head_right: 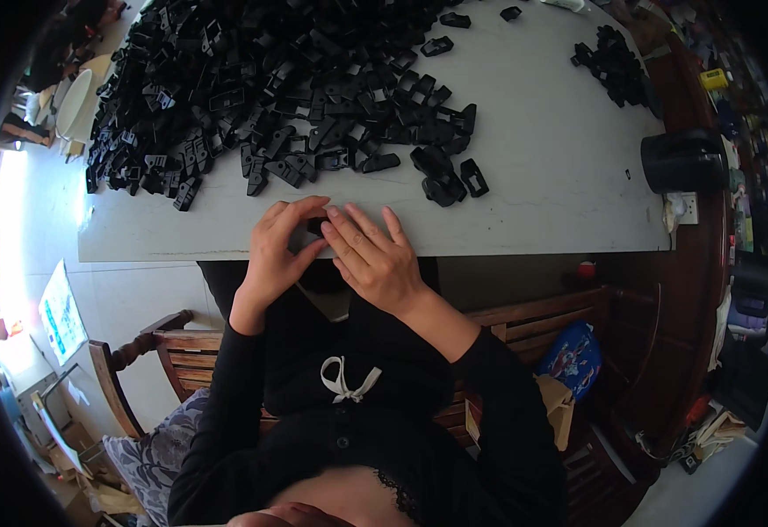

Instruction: Manually assemble black plastic buckle components at a workbench.

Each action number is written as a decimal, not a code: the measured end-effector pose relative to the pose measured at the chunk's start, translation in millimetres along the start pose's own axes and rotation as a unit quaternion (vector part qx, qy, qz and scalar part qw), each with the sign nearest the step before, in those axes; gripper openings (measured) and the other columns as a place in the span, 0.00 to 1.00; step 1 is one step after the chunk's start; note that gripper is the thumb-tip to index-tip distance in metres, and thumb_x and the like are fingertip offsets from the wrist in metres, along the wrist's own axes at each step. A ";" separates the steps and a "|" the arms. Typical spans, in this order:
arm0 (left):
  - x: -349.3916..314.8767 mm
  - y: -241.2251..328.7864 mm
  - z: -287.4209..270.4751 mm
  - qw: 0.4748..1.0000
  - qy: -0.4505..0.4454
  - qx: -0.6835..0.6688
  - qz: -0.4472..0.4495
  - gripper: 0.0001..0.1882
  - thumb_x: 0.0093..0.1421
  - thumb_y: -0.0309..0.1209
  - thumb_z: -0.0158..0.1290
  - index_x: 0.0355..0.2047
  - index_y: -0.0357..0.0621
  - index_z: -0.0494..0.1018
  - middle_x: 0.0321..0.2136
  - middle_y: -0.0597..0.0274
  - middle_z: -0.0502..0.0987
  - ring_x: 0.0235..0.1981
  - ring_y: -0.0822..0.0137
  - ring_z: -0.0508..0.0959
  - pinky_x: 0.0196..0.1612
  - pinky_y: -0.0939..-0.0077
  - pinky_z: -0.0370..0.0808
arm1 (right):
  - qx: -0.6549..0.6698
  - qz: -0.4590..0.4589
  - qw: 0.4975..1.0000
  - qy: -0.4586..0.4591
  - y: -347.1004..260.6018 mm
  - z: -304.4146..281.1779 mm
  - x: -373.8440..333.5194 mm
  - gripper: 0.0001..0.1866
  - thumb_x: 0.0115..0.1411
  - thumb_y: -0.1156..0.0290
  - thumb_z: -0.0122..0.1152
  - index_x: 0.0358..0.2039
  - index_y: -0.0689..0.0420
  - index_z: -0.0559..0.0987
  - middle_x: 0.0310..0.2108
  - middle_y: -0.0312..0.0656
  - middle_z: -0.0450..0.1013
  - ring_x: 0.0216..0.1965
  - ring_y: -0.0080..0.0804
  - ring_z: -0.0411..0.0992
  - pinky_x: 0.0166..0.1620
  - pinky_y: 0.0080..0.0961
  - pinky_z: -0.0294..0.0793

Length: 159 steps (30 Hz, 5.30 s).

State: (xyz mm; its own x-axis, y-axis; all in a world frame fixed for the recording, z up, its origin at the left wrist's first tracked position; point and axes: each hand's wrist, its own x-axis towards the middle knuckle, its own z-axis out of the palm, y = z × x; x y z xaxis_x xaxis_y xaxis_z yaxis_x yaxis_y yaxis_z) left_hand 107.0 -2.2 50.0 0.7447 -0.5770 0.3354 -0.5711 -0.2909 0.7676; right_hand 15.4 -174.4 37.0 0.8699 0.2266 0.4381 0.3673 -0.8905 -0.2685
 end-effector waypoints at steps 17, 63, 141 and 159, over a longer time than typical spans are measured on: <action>23.8 4.6 -12.2 0.937 0.045 0.344 0.023 0.11 0.51 0.22 0.54 0.36 0.47 0.74 0.36 0.67 0.74 0.30 0.63 0.79 0.26 0.71 0.75 | 0.196 0.247 0.944 0.100 36.1 -7.5 33.6 0.11 0.56 0.81 0.63 0.41 0.62 0.79 0.38 0.39 0.75 0.26 0.24 0.73 0.27 0.19 0.71; -3.0 -1.8 -17.8 0.996 -0.005 0.038 -0.077 0.20 0.46 0.20 0.62 0.41 0.45 0.77 0.33 0.64 0.76 0.21 0.67 0.71 0.25 0.77 0.69 | 0.132 -0.019 0.990 0.034 -2.2 7.7 38.1 0.22 0.54 0.78 0.60 0.51 0.66 0.77 0.52 0.52 0.73 0.55 0.50 0.72 0.57 0.42 0.72; -23.8 -43.0 -82.1 0.911 0.154 0.362 -0.121 0.08 0.54 0.22 0.54 0.34 0.47 0.76 0.46 0.66 0.75 0.37 0.58 0.80 0.32 0.64 0.77 | -0.100 -0.247 0.963 0.045 -4.3 54.5 141.5 0.09 0.54 0.73 0.57 0.35 0.58 0.82 0.53 0.39 0.74 0.59 0.39 0.67 0.61 0.42 0.63; -0.8 -14.0 -26.3 0.998 0.026 0.032 -0.038 0.31 0.47 0.17 0.61 0.53 0.42 0.69 0.41 0.56 0.75 0.42 0.57 0.76 0.46 0.69 0.74 | 0.091 0.038 0.994 0.052 16.2 4.2 50.4 0.26 0.45 0.91 0.54 0.47 0.65 0.79 0.50 0.48 0.74 0.52 0.47 0.71 0.52 0.35 0.75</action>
State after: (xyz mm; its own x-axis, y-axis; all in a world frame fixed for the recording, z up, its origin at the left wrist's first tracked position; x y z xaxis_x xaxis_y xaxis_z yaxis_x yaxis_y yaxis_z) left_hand 123.4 22.4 53.4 0.8024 -0.5120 0.3065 -0.5323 -0.3819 0.7555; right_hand 66.6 -175.6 51.2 0.8621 0.1108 0.4945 0.3635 -0.8151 -0.4511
